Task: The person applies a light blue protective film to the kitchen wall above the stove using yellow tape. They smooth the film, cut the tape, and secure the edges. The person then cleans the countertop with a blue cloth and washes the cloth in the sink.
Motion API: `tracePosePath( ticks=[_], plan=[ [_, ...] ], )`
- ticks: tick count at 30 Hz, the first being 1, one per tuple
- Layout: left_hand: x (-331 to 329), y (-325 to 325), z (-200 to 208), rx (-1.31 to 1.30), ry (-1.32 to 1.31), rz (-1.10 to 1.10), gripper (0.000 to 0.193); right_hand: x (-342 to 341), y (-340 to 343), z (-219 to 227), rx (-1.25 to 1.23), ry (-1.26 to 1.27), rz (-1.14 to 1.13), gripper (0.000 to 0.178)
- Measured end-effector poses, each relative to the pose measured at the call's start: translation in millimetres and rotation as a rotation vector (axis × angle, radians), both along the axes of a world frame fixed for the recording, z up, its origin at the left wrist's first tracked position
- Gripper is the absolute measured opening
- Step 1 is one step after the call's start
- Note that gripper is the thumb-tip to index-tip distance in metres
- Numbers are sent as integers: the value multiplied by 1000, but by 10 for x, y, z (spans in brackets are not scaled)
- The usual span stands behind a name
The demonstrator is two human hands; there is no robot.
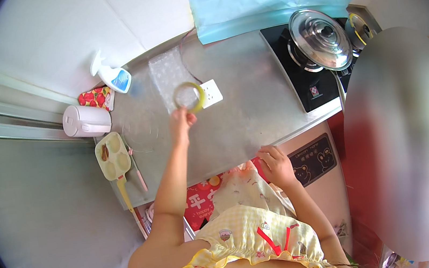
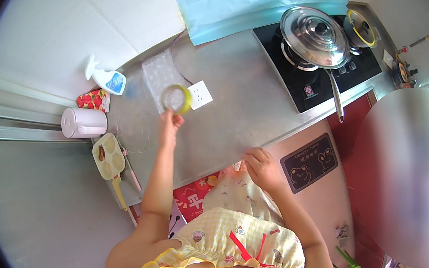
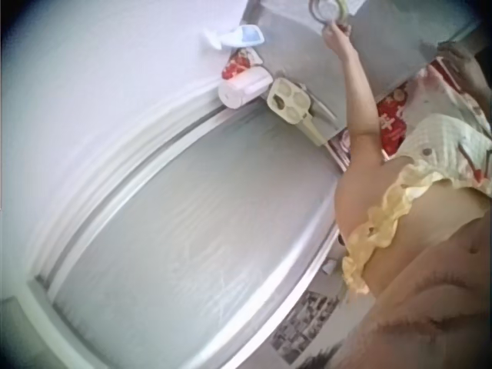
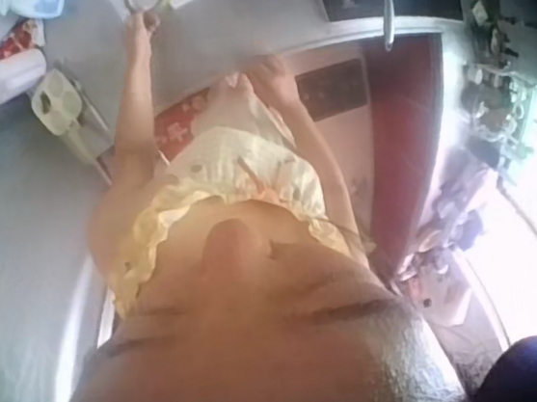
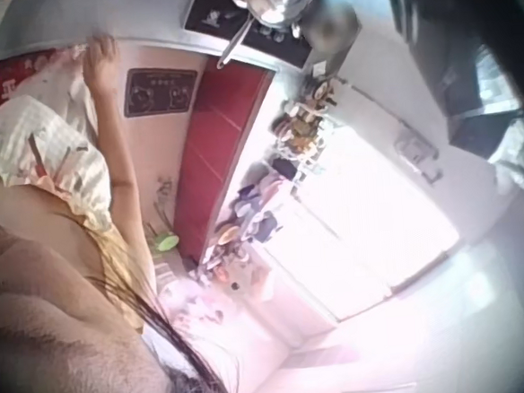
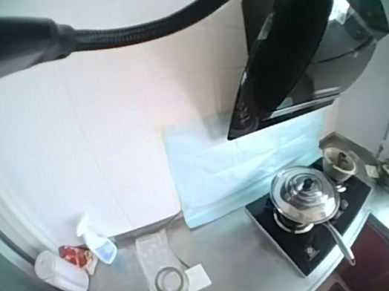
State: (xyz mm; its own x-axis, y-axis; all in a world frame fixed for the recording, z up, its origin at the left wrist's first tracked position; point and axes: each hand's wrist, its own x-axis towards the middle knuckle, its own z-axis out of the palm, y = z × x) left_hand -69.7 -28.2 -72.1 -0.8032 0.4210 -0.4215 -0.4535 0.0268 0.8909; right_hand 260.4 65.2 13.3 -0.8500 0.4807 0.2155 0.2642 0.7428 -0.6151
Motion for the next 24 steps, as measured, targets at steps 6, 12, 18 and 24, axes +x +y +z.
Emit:
tracePosePath(
  ticks=[6, 12, 18, 24],
  plan=[
    [-1183, 273, -441, -9, -28, 252, 35, 546, -51, -101, -19, -77, -161, 11],
    [-660, 697, -670, -56, 528, 112, 19, 1245, -101, -205, -46, -96, -373, 12],
    [1410, 851, 5, 156, 202, -112, 20, 2129, -81, -242, -125, -143, -578, 13],
    [3182, 1166, 172, 118, -2, -559, 28, 3554, -303, -474, -78, -58, -923, 24]
  ],
)
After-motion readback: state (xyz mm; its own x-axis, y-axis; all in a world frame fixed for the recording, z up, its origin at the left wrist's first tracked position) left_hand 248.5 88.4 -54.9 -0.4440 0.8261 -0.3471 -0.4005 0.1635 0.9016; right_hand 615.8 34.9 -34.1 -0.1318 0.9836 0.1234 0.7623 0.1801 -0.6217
